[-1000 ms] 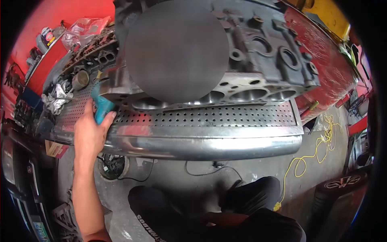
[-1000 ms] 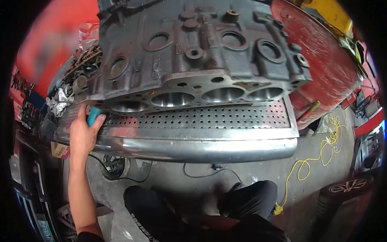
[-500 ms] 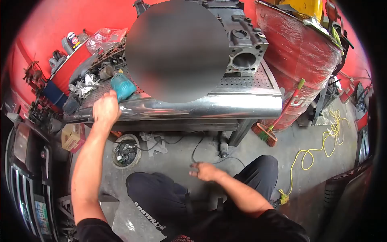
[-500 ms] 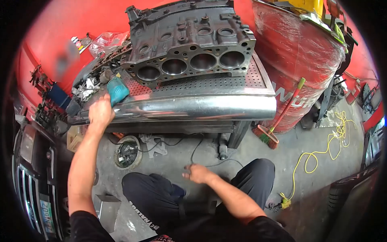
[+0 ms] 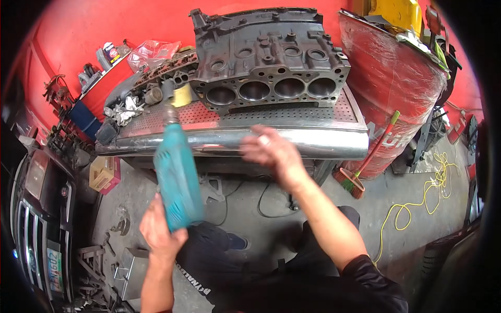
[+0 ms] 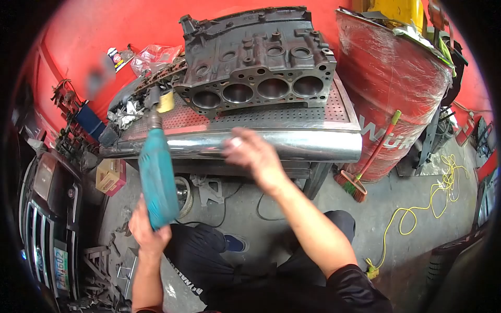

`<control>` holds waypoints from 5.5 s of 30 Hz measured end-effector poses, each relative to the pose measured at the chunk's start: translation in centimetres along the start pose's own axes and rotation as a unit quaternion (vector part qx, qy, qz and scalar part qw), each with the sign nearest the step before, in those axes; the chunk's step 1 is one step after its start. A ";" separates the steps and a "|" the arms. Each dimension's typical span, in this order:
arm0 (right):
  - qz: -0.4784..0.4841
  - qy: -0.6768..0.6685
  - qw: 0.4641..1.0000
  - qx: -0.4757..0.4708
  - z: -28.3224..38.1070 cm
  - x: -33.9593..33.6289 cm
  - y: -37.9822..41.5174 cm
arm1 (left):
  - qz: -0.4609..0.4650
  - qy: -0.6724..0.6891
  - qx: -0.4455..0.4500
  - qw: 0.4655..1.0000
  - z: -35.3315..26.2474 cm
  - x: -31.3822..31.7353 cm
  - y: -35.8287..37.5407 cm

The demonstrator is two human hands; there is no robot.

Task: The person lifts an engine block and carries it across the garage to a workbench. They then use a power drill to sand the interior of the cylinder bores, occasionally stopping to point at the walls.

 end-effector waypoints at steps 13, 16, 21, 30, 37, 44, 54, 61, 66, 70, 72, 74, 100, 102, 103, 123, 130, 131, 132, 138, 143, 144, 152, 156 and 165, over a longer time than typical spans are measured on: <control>0.059 -0.064 0.993 0.081 -6.2 2.3 4.5 | 0.158 0.276 -0.174 0.932 -9.6 9.1 0.5; 0.039 -0.058 0.994 0.080 -5.2 1.5 3.6 | 0.175 0.276 -0.210 0.922 -9.9 9.9 0.0; 0.043 -0.087 0.992 0.083 -5.3 0.5 2.0 | 0.177 0.257 -0.226 0.923 -9.5 12.0 0.3; 0.050 -0.121 0.986 0.100 -4.0 0.7 0.3 | 0.153 0.229 -0.194 0.942 -8.4 13.6 -1.8; 0.039 -0.119 0.986 0.106 -4.5 0.3 -0.5 | 0.162 0.243 -0.216 0.932 -8.2 14.1 -2.2; 0.048 -0.070 0.993 0.077 -3.8 0.1 -1.0 | 0.142 0.270 -0.216 0.928 -8.0 14.6 -2.5; 0.064 -0.061 0.992 0.093 -4.5 0.7 -0.3 | 0.136 0.280 -0.195 0.930 -7.5 13.9 -2.4; 0.069 -0.104 0.987 0.099 -3.7 0.3 -0.5 | 0.120 0.290 -0.206 0.927 -8.0 14.9 -3.5; 0.077 -0.107 0.987 0.093 -3.5 0.5 -0.4 | 0.107 0.288 -0.186 0.933 -8.1 14.9 -4.1; 0.093 -0.095 0.986 0.100 -4.6 0.9 0.3 | 0.131 0.280 -0.201 0.929 -7.6 14.3 -2.4; 0.104 -0.085 0.984 0.117 -4.8 1.2 0.5 | 0.123 0.283 -0.204 0.929 -7.6 13.7 -2.6; 0.107 -0.074 0.985 0.114 -5.0 0.9 0.6 | 0.124 0.283 -0.203 0.929 -7.7 13.3 -2.5; 0.064 -0.087 0.988 0.111 -4.8 -0.4 -0.6 | 0.099 0.287 -0.179 0.936 -7.6 15.5 -3.2; 0.069 -0.091 0.986 0.119 -5.2 -0.2 -0.1 | 0.100 0.283 -0.179 0.937 -7.6 15.1 -2.5; 0.070 -0.093 0.986 0.116 -5.1 0.1 0.2 | 0.101 0.280 -0.180 0.938 -7.6 14.9 -2.2; 0.031 0.062 0.995 0.074 -4.0 -0.1 1.1 | 0.026 0.278 -0.160 0.947 -6.4 16.3 -4.1; 0.065 0.016 0.996 0.051 -3.7 -0.4 0.6 | 0.031 0.256 -0.156 0.953 -6.5 16.9 -5.9; 0.068 0.011 0.996 0.048 -3.7 -0.4 0.4 | 0.034 0.257 -0.157 0.953 -6.6 16.9 -6.2; 0.070 0.006 0.996 0.046 -3.6 -0.5 0.4 | 0.038 0.257 -0.159 0.952 -6.6 17.0 -6.3; 0.088 0.013 0.994 0.057 -3.4 -0.9 0.3 | 0.026 0.256 -0.163 0.952 -7.0 17.4 -6.4; 0.110 0.044 0.992 0.049 -4.0 -0.7 0.8 | 0.027 0.255 -0.148 0.955 -7.1 16.6 -5.9; 0.112 0.047 0.991 0.051 -4.1 -0.6 0.9 | 0.029 0.257 -0.149 0.954 -7.1 16.3 -5.7; 0.125 0.049 0.988 0.073 -5.0 0.7 2.7 | 0.039 0.250 -0.134 0.958 -7.0 14.3 -4.5; 0.134 0.055 0.987 0.070 -5.3 1.1 3.8 | 0.044 0.235 -0.125 0.963 -7.2 13.6 -3.6; 0.136 0.051 0.988 0.057 -5.9 1.5 4.8 | 0.068 0.231 -0.130 0.962 -7.2 13.0 -2.9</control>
Point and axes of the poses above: each hand's wrist, its own y-axis away from the middle knuckle, its own x-axis out of the palm, z = x × y, the point moved 6 cm from there along -y, towards the middle knuckle, and after that the axes turned 2 degrees about -y, right-handed, at the moved point
